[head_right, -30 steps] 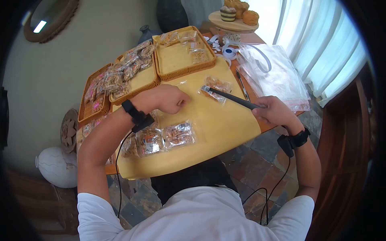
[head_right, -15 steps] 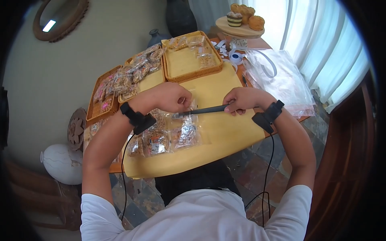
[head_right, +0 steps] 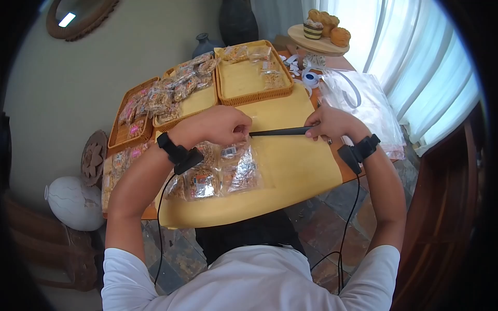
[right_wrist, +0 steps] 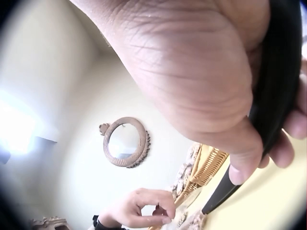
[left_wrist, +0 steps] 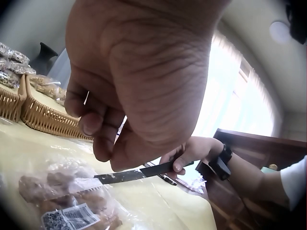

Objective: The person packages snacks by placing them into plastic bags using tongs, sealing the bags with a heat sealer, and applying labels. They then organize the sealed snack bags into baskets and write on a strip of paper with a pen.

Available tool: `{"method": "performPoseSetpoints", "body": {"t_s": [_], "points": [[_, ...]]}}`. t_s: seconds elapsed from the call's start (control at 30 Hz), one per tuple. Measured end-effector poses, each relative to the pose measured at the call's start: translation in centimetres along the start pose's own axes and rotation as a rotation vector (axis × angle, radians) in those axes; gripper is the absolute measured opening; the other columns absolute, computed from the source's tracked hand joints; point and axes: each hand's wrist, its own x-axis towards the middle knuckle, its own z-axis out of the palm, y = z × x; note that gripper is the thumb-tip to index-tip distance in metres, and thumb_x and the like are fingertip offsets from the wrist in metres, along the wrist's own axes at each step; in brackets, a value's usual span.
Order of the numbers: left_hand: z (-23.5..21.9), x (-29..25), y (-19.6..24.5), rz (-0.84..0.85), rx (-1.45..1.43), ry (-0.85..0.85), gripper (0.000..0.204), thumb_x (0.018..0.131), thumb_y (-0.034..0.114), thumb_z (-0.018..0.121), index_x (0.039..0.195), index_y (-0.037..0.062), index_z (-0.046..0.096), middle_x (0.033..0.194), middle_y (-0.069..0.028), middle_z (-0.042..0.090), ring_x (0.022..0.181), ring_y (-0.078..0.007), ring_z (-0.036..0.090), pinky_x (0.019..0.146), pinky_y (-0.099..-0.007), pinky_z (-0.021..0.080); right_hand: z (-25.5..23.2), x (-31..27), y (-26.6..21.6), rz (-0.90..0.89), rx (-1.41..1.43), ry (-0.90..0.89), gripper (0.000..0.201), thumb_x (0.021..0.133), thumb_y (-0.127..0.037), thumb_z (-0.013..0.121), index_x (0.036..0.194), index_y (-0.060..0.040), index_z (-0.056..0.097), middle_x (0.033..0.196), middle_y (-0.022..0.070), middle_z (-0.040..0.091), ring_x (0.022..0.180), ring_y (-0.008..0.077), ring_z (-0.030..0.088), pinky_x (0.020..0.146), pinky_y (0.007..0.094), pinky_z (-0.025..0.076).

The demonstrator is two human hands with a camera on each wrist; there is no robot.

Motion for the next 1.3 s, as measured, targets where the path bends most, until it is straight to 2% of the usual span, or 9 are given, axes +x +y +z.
{"method": "performPoseSetpoints", "body": {"t_s": [0.3,0.47,0.6,0.67,0.7,0.73,0.8,0.93,1.3], "points": [[0.1,-0.8,-0.1,-0.033,0.019,0.022,0.014,0.086,0.018,0.068,0.095,0.0067,0.070,0.089,-0.0123,0.073,0.083,-0.0327,0.071,0.073,-0.0450,0.054,0.0,-0.1,0.4,0.011,0.058,-0.011,0.025,0.097,-0.017,0.079,0.113,0.0014,0.078,0.083,0.0007,0.073,0.063,0.0074,0.062,0.060,0.0269,0.051],[-0.1,-3.9,-0.5,-0.007,-0.165,0.398,0.016,0.097,0.019,0.065,0.105,0.0057,0.070,0.094,-0.0125,0.073,0.086,-0.0306,0.070,0.078,-0.0425,0.055,1.3,-0.8,-0.1,-0.024,-0.017,0.094,0.031,0.096,-0.019,0.080,0.117,0.0022,0.076,0.085,0.0040,0.074,0.070,0.0118,0.066,0.067,0.0295,0.054],[0.4,-7.5,-2.6,-0.124,-0.263,0.468,0.021,0.098,0.023,0.066,0.110,0.0072,0.072,0.096,-0.0129,0.076,0.090,-0.0325,0.073,0.080,-0.0435,0.057,-0.1,-1.5,-0.1,-0.138,-0.220,0.170,0.030,0.093,-0.019,0.083,0.113,0.0019,0.077,0.081,0.0058,0.071,0.079,0.0153,0.068,0.072,0.0334,0.055],[1.8,-9.6,-5.1,-0.131,-0.449,0.502,0.023,0.100,0.025,0.068,0.113,0.0073,0.073,0.096,-0.0118,0.076,0.088,-0.0281,0.073,0.080,-0.0405,0.057,-2.4,-1.9,-0.2,-0.033,-0.075,0.109,0.022,0.092,-0.018,0.083,0.104,-0.0002,0.079,0.078,0.0031,0.071,0.069,0.0114,0.065,0.064,0.0308,0.053],[2.5,-10.6,-6.2,-0.173,-0.523,0.482,0.021,0.105,0.022,0.069,0.116,0.0031,0.071,0.092,-0.0023,0.072,0.085,-0.0105,0.065,0.077,-0.0312,0.054,-3.4,-1.9,-1.2,-0.002,-0.123,0.121,0.016,0.094,-0.015,0.080,0.101,-0.0013,0.078,0.076,0.0017,0.070,0.063,0.0086,0.062,0.059,0.0297,0.051],[3.3,-11.4,-7.3,-0.200,-0.517,0.531,0.021,0.105,0.022,0.069,0.116,0.0031,0.071,0.092,-0.0023,0.072,0.085,-0.0105,0.065,0.077,-0.0312,0.054,-4.0,-1.5,-1.9,0.009,-0.119,0.157,0.016,0.099,-0.016,0.074,0.105,-0.0019,0.076,0.076,0.0012,0.068,0.061,0.0084,0.061,0.057,0.0281,0.051],[5.1,-12.2,-9.1,-0.193,-0.886,0.521,0.020,0.107,0.020,0.067,0.115,0.0021,0.072,0.092,-0.0013,0.072,0.085,-0.0083,0.064,0.077,-0.0281,0.053,-3.5,-0.3,-5.2,-0.022,0.064,0.245,0.020,0.105,-0.019,0.067,0.107,0.0001,0.071,0.077,0.0020,0.066,0.058,0.0099,0.061,0.055,0.0264,0.051],[6.0,-12.8,-11.1,-0.175,-1.109,0.487,0.020,0.108,0.019,0.068,0.118,0.0027,0.072,0.096,-0.0018,0.073,0.082,-0.0068,0.064,0.075,-0.0256,0.053,-0.2,3.4,-15.4,-0.089,0.362,0.039,0.028,0.113,-0.026,0.059,0.101,-0.0019,0.064,0.078,0.0046,0.067,0.057,0.0132,0.065,0.055,0.0277,0.054],[8.2,-11.8,-11.8,-0.185,-0.896,0.602,0.026,0.105,0.025,0.068,0.117,0.0033,0.072,0.097,-0.0056,0.077,0.091,-0.0157,0.073,0.083,-0.0335,0.057,10.2,22.7,-37.4,-0.268,0.122,-0.334,0.031,0.112,-0.032,0.061,0.101,-0.0030,0.065,0.080,0.0054,0.070,0.061,0.0128,0.066,0.054,0.0279,0.055]]}}
